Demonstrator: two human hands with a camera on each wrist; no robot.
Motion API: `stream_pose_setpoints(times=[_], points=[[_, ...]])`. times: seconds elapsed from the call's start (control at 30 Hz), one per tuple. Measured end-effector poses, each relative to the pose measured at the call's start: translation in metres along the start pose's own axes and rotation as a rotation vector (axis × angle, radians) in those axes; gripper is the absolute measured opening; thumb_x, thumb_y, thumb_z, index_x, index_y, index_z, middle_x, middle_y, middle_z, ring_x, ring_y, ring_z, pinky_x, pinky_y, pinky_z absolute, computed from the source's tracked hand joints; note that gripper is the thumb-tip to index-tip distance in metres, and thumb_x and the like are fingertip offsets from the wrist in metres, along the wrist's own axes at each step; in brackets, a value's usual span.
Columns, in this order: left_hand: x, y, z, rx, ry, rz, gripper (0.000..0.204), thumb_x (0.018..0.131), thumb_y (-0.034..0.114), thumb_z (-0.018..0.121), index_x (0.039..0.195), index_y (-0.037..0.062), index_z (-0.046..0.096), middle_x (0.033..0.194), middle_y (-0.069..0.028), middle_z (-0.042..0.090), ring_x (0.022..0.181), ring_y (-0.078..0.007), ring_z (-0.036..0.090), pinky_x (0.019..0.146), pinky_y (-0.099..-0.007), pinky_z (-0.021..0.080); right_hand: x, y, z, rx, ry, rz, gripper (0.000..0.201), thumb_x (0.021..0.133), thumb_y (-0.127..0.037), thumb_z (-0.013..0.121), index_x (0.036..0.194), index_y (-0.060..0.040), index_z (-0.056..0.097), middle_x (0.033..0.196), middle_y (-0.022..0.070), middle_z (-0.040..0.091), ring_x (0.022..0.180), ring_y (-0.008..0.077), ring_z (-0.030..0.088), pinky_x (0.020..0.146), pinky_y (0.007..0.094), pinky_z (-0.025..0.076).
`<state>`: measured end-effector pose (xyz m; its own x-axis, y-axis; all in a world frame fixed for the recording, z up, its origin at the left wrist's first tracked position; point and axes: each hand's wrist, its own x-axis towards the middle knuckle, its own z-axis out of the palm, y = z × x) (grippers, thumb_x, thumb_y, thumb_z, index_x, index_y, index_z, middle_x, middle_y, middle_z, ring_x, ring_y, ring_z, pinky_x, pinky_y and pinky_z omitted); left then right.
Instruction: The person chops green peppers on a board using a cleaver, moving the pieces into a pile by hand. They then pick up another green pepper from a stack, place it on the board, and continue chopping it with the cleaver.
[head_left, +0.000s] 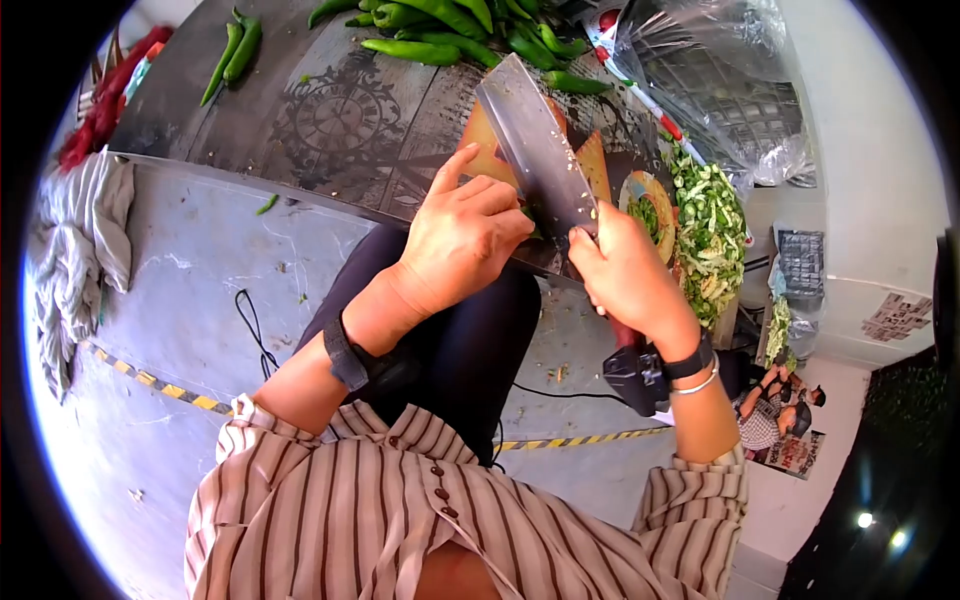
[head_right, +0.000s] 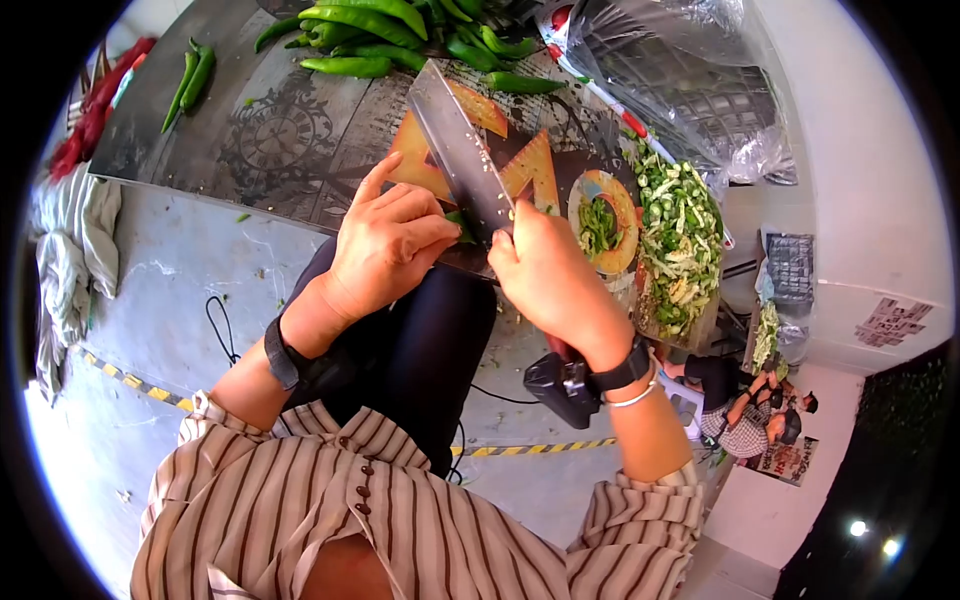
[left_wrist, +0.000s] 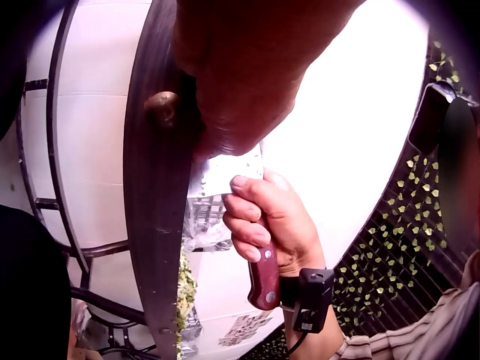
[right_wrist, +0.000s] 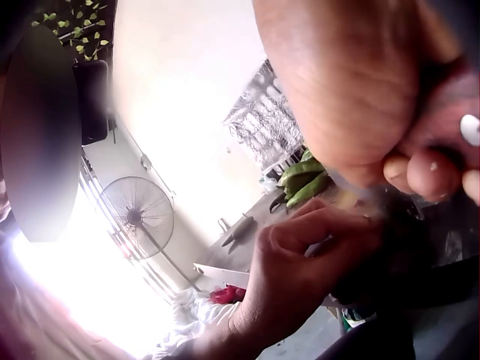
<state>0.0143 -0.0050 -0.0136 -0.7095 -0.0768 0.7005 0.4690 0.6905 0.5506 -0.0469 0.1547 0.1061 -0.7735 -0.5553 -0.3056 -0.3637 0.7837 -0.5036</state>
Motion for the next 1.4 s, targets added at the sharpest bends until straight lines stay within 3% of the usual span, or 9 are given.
stream_pose_setpoints(times=[0.33,0.4,0.47,0.5,0.53,0.67,0.77,1.3,1.4], points=[[-0.001,-0.002,-0.004,0.014,-0.051,0.004,0.015,0.067,0.007,0.076,0.078,0.0156,0.069,0.078,0.0029,0.058,0.081,-0.0162,0.062,0.112,-0.0486,0.034,0.015,-0.013,0.011,-0.071,0.132,-0.129,0.02,0.09,-0.011,0.055,0.091,0.0083,0.053,0.07,0.0283,0.057,0.071,0.0481,0.059,0.064,0.0493,0.047],[-0.002,-0.001,-0.002,0.007,-0.028,0.004,0.015,0.068,0.007,0.076,0.078,0.0158,0.069,0.078,0.0033,0.057,0.082,-0.0156,0.061,0.113,-0.0491,0.033,0.014,-0.007,0.009,-0.095,0.136,-0.135,0.018,0.091,-0.011,0.055,0.091,0.0072,0.053,0.064,0.0222,0.058,0.059,0.0394,0.061,0.057,0.0454,0.047],[-0.004,-0.002,-0.002,-0.005,-0.028,0.001,0.016,0.068,0.007,0.075,0.079,0.016,0.069,0.077,0.0039,0.057,0.082,-0.0148,0.061,0.113,-0.0495,0.033,0.009,-0.006,0.006,0.224,0.143,0.144,0.015,0.092,-0.01,0.054,0.091,0.005,0.053,0.058,0.0133,0.056,0.047,0.0247,0.058,0.048,0.0393,0.046],[-0.004,-0.003,-0.002,-0.001,-0.012,0.001,0.016,0.068,0.007,0.075,0.079,0.016,0.069,0.077,0.0039,0.057,0.082,-0.0148,0.061,0.113,-0.0495,0.033,0.008,-0.001,0.005,0.231,0.196,0.133,0.013,0.093,-0.01,0.054,0.092,0.0037,0.053,0.056,0.0075,0.053,0.042,0.015,0.054,0.042,0.0344,0.044],[-0.005,-0.003,-0.001,-0.012,-0.017,0.009,0.016,0.068,0.006,0.075,0.079,0.0161,0.069,0.077,0.0043,0.058,0.082,-0.0146,0.061,0.113,-0.0499,0.032,0.004,0.004,0.004,0.223,0.197,0.125,0.013,0.093,-0.01,0.054,0.092,0.0037,0.053,0.056,0.0075,0.053,0.042,0.015,0.054,0.042,0.0344,0.044],[-0.005,-0.005,0.0,-0.023,-0.022,0.031,0.017,0.069,0.006,0.075,0.081,0.0164,0.069,0.078,0.0053,0.058,0.082,-0.0143,0.061,0.114,-0.0502,0.032,-0.013,0.002,0.0,0.171,0.279,0.079,0.014,0.092,-0.009,0.055,0.094,0.0043,0.054,0.057,0.0127,0.056,0.046,0.0218,0.057,0.047,0.0367,0.045],[-0.004,-0.005,-0.001,-0.033,-0.023,0.037,0.018,0.069,0.006,0.075,0.082,0.0166,0.07,0.078,0.0056,0.058,0.082,-0.0143,0.061,0.114,-0.0498,0.032,-0.022,-0.002,0.004,0.058,0.211,-0.023,0.016,0.091,-0.009,0.057,0.094,0.0063,0.054,0.068,0.0231,0.06,0.061,0.038,0.061,0.058,0.0426,0.047],[-0.001,0.004,-0.01,-0.005,-0.064,0.016,0.017,0.071,0.006,0.075,0.084,0.015,0.07,0.08,0.0015,0.059,0.083,-0.0181,0.061,0.113,-0.0506,0.033,-0.016,-0.006,0.006,-0.147,0.061,-0.155,0.016,0.09,-0.008,0.054,0.093,0.0075,0.051,0.073,0.0296,0.058,0.072,0.0478,0.059,0.064,0.0513,0.045],[0.011,0.015,-0.03,-0.101,0.041,-0.01,0.019,0.072,0.005,0.075,0.088,0.0134,0.071,0.081,-0.0009,0.059,0.084,-0.0215,0.061,0.11,-0.0499,0.036,-0.013,-0.004,0.004,-0.215,0.069,-0.236,0.015,0.088,-0.007,0.054,0.09,0.0076,0.05,0.074,0.0303,0.058,0.075,0.0489,0.059,0.066,0.0526,0.046]])
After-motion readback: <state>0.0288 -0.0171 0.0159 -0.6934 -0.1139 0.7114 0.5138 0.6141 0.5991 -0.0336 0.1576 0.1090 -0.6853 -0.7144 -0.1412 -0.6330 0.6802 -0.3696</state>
